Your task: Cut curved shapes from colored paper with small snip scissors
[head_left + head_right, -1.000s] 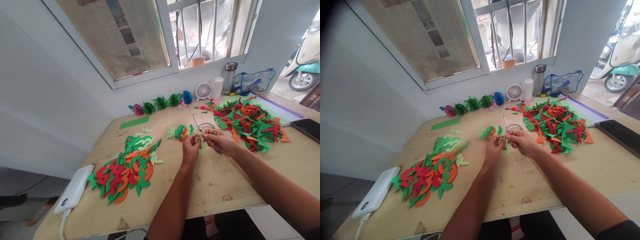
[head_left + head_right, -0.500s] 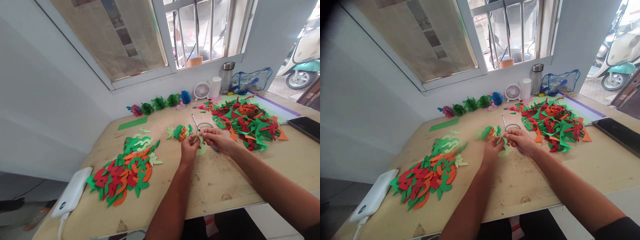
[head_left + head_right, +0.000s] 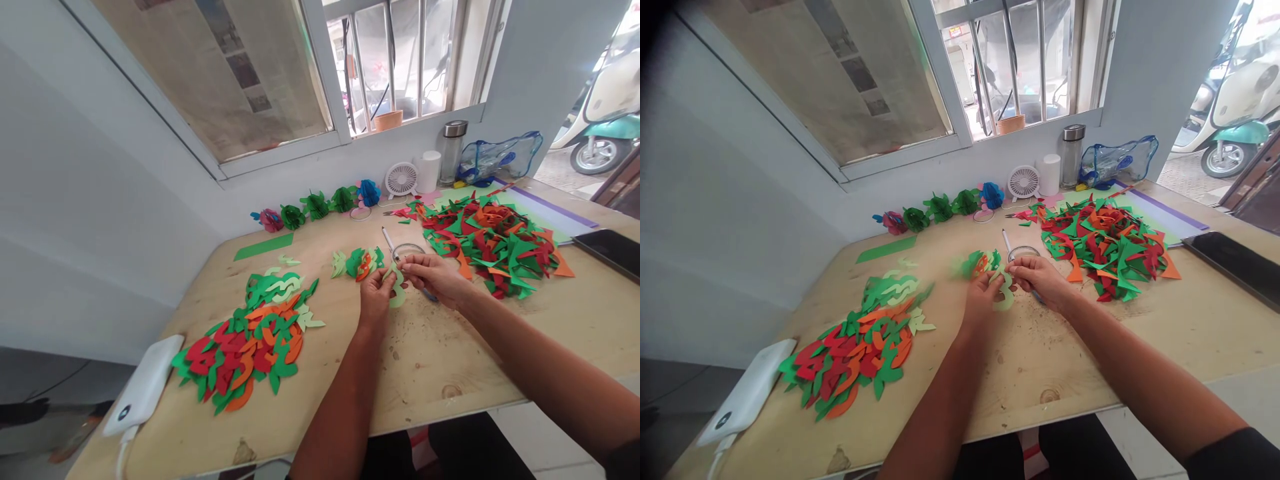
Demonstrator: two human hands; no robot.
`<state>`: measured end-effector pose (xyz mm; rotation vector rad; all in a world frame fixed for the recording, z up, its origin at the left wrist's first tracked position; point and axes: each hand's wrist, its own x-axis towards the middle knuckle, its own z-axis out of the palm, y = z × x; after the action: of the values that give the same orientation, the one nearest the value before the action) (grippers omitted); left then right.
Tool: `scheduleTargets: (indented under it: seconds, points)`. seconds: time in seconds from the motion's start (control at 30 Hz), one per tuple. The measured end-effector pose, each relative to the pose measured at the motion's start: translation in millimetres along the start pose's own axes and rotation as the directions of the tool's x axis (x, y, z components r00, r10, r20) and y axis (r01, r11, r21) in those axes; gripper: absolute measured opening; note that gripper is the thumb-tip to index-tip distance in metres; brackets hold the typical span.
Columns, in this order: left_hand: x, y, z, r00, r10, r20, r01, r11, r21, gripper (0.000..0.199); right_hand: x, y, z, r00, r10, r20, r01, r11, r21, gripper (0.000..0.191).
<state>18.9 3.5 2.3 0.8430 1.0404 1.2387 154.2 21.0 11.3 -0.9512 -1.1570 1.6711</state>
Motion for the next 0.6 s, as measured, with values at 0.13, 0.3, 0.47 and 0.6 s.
scheduleTargets:
  seconds: [0.13,0.3,0.47,0.6]
  points:
    - [-0.3,-1.0,-1.1,1.0,0.015,-0.007,-0.015,1.0,0.021,0.031,0.0,-1.1,1.1,1.0,-0.014,-0.017,0.013,1.0,-0.027,0.025]
    - [0.1,-0.6,-2.0,1.0,0.016,-0.002,-0.016,0.999,0.033,0.034,1.0,-1.5,1.4,0.999,-0.022,-0.047,0.019,0.997,-0.08,0.025]
    - [0.3,-0.1,-1.8,1.0,0.008,0.0,-0.008,0.999,0.039,0.036,0.0,-2.8,2.9,0.998,-0.034,-0.057,0.026,0.99,-0.135,0.025]
    - [-0.9,1.1,-0.7,1.0,0.006,0.011,-0.007,0.998,0.06,0.036,-1.1,-3.5,4.9,0.996,-0.05,-0.077,0.038,0.987,-0.153,0.025]
